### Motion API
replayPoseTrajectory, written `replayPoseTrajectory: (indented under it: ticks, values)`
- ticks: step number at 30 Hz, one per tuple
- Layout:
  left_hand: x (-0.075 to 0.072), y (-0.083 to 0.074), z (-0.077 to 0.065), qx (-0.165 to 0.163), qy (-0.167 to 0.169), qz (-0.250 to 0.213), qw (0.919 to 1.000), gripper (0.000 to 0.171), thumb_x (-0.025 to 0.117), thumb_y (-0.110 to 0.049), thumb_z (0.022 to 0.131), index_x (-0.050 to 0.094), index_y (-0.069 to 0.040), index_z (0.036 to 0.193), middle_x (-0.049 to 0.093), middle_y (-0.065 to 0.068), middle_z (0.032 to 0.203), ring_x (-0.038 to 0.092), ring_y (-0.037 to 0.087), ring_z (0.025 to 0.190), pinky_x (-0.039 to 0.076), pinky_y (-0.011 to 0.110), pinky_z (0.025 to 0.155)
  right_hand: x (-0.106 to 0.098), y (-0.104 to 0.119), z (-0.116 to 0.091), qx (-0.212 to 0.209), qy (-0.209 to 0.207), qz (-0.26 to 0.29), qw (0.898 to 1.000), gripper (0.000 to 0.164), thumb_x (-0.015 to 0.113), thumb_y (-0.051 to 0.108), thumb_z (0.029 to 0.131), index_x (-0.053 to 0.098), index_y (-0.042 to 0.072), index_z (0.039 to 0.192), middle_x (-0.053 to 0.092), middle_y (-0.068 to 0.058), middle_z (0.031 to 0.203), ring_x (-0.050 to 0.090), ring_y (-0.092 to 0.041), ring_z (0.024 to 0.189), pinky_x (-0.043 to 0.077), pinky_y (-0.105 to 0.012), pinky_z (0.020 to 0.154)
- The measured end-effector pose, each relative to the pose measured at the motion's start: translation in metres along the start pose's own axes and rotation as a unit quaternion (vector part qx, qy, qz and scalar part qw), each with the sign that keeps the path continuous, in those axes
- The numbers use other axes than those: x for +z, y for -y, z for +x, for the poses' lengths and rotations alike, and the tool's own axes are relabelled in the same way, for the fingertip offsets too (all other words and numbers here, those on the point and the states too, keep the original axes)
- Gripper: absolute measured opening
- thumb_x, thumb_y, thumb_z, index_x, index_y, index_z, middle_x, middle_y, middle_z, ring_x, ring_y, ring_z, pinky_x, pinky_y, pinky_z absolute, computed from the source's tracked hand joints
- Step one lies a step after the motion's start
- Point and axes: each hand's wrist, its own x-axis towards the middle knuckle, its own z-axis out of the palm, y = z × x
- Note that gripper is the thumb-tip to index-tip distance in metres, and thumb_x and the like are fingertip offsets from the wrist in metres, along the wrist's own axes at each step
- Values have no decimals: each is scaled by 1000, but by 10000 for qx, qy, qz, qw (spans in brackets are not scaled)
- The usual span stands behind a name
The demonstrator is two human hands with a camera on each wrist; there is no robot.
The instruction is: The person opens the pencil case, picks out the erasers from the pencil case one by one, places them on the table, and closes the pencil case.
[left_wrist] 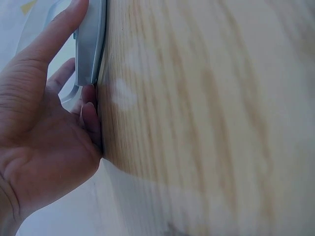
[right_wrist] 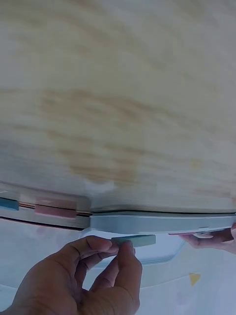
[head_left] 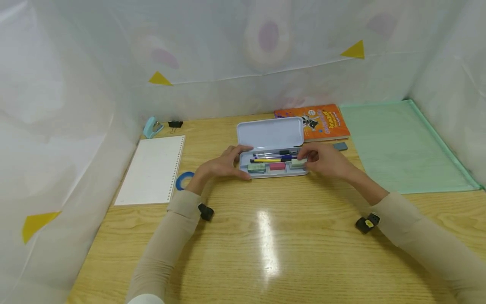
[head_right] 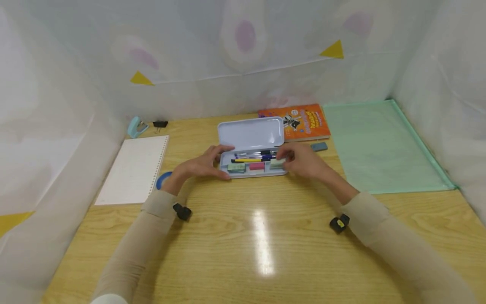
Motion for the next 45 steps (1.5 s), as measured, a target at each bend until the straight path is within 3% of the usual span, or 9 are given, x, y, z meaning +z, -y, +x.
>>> replayPoseTrajectory:
  ticks: [8, 15, 31, 39, 45]
  values:
    - [0, 2, 2, -24, 20, -10, 10000, 97, 87, -49, 82, 31, -40, 160, 29, 9, 154, 37, 30, 134, 36, 54, 113, -22, -14, -13, 228, -249, -62, 9994, 22, 72, 0, 93, 74, 4, 114, 71, -13, 110, 61, -24, 93, 49, -21, 77]
    - [-1, 1, 1, 4, 5, -1, 10000, 97, 87, -48, 82, 31, -39, 160, 30, 9, 153, 38, 31, 133, 36, 54, 112, -37, -27, -24, 387, -371, -530, 9972, 21, 72, 0, 93, 75, 5, 112, 72, -12, 106, 64, -24, 91, 50, -23, 75]
    - [-1, 1, 1, 73, 13, 66, 10000, 95, 86, -45, 84, 32, -36, 161, 32, 9, 149, 39, 28, 127, 38, 49, 108, -39, -29, -20, 479, -242, -627, 9966, 18, 72, 2, 95, 75, 4, 112, 71, -12, 102, 62, -22, 86, 49, -27, 71]
    - [-1, 2, 1, 92, -2, 122, 9999, 95, 86, -46, 84, 31, -37, 161, 33, 8, 146, 39, 27, 124, 39, 47, 104, -34, -15, -16, 0, -353, -381, 9986, 21, 74, 0, 94, 76, 5, 114, 74, -10, 108, 66, -20, 89, 51, -22, 75]
    - [-1, 3, 1, 75, -8, 161, 9998, 95, 86, -47, 84, 30, -38, 161, 33, 8, 146, 39, 27, 124, 39, 48, 105, -18, -3, -8, -370, -106, -328, 9987, 22, 72, -6, 93, 74, 1, 113, 73, -13, 109, 67, -24, 91, 53, -25, 76]
